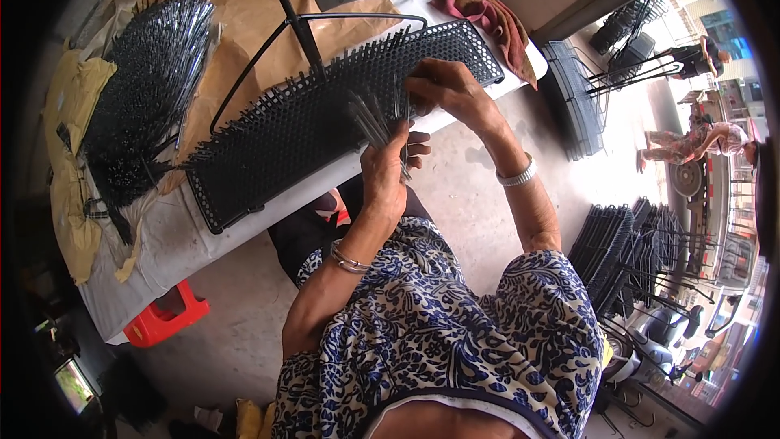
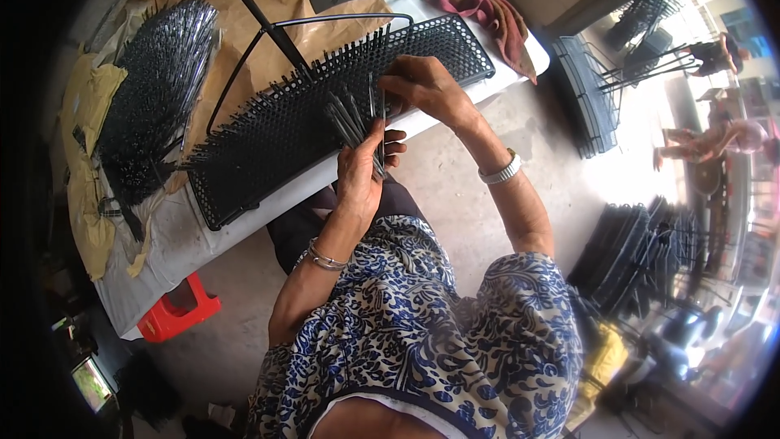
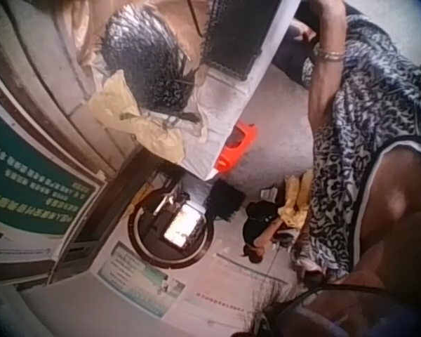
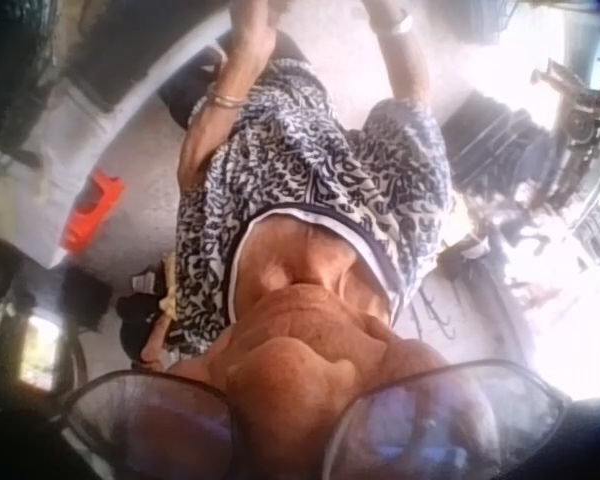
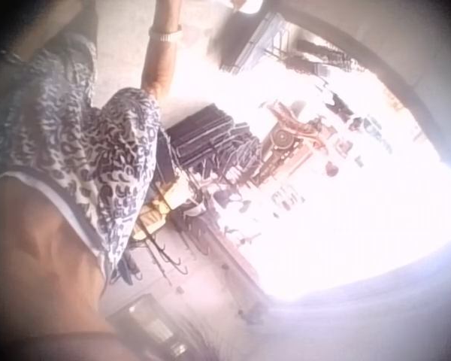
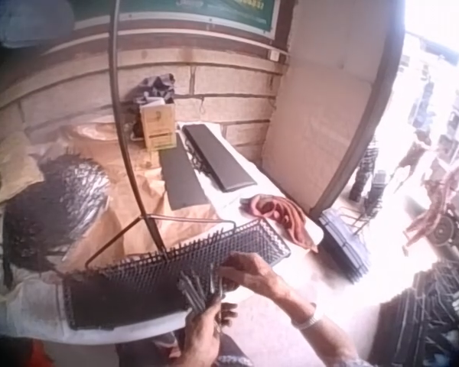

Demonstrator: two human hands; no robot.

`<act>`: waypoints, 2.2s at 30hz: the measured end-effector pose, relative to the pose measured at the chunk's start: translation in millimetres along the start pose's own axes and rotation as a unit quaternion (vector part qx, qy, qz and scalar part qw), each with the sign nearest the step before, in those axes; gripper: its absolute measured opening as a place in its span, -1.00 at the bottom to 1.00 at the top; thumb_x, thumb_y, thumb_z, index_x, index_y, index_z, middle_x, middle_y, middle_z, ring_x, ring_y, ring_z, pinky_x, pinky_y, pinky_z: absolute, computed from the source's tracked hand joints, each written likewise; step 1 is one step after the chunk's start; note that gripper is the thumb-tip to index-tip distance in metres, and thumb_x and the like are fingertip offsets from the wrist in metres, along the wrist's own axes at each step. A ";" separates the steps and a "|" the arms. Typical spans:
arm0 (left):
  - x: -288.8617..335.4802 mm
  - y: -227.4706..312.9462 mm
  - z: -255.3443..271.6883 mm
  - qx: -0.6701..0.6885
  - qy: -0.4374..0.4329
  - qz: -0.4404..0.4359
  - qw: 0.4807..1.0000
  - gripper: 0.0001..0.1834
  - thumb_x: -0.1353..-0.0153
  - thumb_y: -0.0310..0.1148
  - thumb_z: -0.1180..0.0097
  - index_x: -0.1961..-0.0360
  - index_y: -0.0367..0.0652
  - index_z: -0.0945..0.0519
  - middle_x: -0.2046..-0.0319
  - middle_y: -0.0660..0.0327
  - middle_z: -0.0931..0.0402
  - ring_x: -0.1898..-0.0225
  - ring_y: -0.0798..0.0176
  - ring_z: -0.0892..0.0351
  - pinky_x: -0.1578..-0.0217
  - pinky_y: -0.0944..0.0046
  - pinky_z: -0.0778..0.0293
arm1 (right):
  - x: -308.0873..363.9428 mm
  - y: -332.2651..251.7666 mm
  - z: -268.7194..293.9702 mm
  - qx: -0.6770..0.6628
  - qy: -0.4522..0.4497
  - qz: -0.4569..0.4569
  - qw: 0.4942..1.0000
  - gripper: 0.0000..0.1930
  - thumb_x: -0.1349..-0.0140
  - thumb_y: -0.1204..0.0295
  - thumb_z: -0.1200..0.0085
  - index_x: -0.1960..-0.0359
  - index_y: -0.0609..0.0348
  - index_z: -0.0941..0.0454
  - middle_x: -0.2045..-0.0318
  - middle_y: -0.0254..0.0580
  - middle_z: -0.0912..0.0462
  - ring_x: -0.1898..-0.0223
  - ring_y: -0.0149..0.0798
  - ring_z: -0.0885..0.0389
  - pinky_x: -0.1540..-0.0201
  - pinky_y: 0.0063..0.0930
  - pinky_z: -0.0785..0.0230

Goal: The person inserts metal pins into holes of a perforated rack by hand, picks up more pins from a pile on the table, and inserts the pins into the rack.

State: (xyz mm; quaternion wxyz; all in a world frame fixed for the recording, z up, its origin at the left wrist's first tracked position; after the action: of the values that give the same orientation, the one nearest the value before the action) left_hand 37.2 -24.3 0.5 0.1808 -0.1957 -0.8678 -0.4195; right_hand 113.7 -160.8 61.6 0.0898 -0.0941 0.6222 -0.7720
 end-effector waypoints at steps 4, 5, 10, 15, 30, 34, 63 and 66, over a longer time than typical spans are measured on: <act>-2.5 3.5 7.4 0.001 0.018 0.020 1.000 -0.70 -0.30 -0.18 -0.12 0.13 -0.19 -0.53 0.38 0.11 -0.65 0.41 0.25 -0.67 0.50 0.40 -0.44 | 0.0 -5.3 9.1 -0.019 0.032 -0.011 0.999 -0.81 -0.30 0.43 -0.08 0.27 0.37 -0.54 0.48 -0.25 -0.61 0.47 -0.46 -0.57 0.38 -0.57 -0.46; -2.2 2.2 9.3 0.001 0.018 0.020 1.000 -0.70 -0.30 -0.18 -0.12 0.13 -0.19 -0.53 0.38 0.11 -0.65 0.41 0.25 -0.67 0.50 0.40 -0.44 | -0.3 -7.6 14.5 0.003 0.065 0.006 0.998 -0.81 -0.30 0.44 -0.07 0.27 0.39 -0.53 0.48 -0.22 -0.62 0.48 -0.44 -0.59 0.39 -0.57 -0.47; -1.2 -8.3 12.5 0.012 0.022 0.058 0.998 -0.68 -0.33 -0.14 -0.08 0.08 -0.15 -0.52 0.35 0.12 -0.65 0.38 0.30 -0.64 0.48 0.40 -0.47 | -14.3 -29.7 41.4 0.206 0.315 0.172 0.910 -0.91 -0.28 0.50 -0.03 0.31 0.29 -0.47 0.58 -0.13 -0.62 0.57 -0.31 -0.65 0.50 -0.47 -0.45; -3.2 -15.5 11.2 0.026 0.022 0.073 0.997 -0.68 -0.32 -0.13 -0.11 0.11 -0.18 -0.53 0.40 0.16 -0.60 0.43 0.37 -0.54 0.52 0.42 -0.41 | -50.1 -4.7 48.8 0.276 0.354 0.251 0.858 -0.92 -0.24 0.48 -0.08 0.35 0.20 -0.46 0.58 -0.03 -0.59 0.55 -0.04 -0.63 0.51 -0.31 -0.43; -0.9 -4.5 2.3 0.070 -0.021 0.059 0.996 -0.67 -0.33 -0.16 -0.11 0.08 -0.20 -0.53 0.52 0.30 -0.44 0.56 0.48 -0.34 0.61 0.49 -0.19 | -52.1 10.8 38.0 0.450 0.250 0.196 0.835 -0.61 -0.27 0.09 -0.07 0.33 0.23 -0.61 0.55 0.04 -0.59 0.48 0.04 -0.59 0.44 -0.17 -0.37; 4.7 -1.1 2.1 0.042 -0.022 0.054 0.997 -0.65 -0.31 -0.15 -0.14 0.07 -0.21 -0.54 0.53 0.32 -0.44 0.57 0.50 -0.32 0.60 0.49 -0.18 | -23.9 1.5 22.0 0.229 -0.008 0.001 0.973 -0.48 -0.23 -0.03 -0.12 0.25 0.32 -0.59 0.44 -0.13 -0.61 0.40 -0.34 -0.54 0.36 -0.39 -0.34; -13.6 6.0 5.3 0.100 -0.032 0.086 0.991 -0.62 -0.27 -0.11 -0.16 0.12 -0.25 -0.58 0.22 0.20 -0.60 0.28 0.33 -0.62 0.27 0.33 -0.59 | 62.7 -22.4 -34.9 0.405 0.059 0.399 0.821 -0.58 0.09 0.33 -0.34 0.13 0.09 -0.58 0.22 -0.27 -0.58 0.18 -0.20 -0.59 0.21 -0.38 -0.47; -13.8 2.7 8.1 0.094 -0.023 0.097 0.991 -0.70 -0.30 -0.17 -0.14 0.20 -0.22 -0.62 0.27 0.26 -0.58 0.26 0.39 -0.58 0.28 0.40 -0.55 | 74.3 -23.0 -39.1 0.401 0.040 0.359 0.842 -0.58 0.08 0.24 -0.34 0.16 0.09 -0.59 0.21 -0.30 -0.60 0.10 -0.18 -0.56 0.08 -0.32 -0.42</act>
State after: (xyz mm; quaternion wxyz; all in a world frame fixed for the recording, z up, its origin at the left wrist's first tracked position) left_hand 49.2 -18.9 -9.0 0.2184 -0.2708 -0.8841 -0.3120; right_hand 31.4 -138.0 78.4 0.3658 0.2109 0.2516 -0.8709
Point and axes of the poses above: each hand's wrist, its own x-axis away from the middle knuckle, its own z-axis out of the back of the hand, y = z × x, the point moved 3 cm from there along -x, towards the middle knuckle
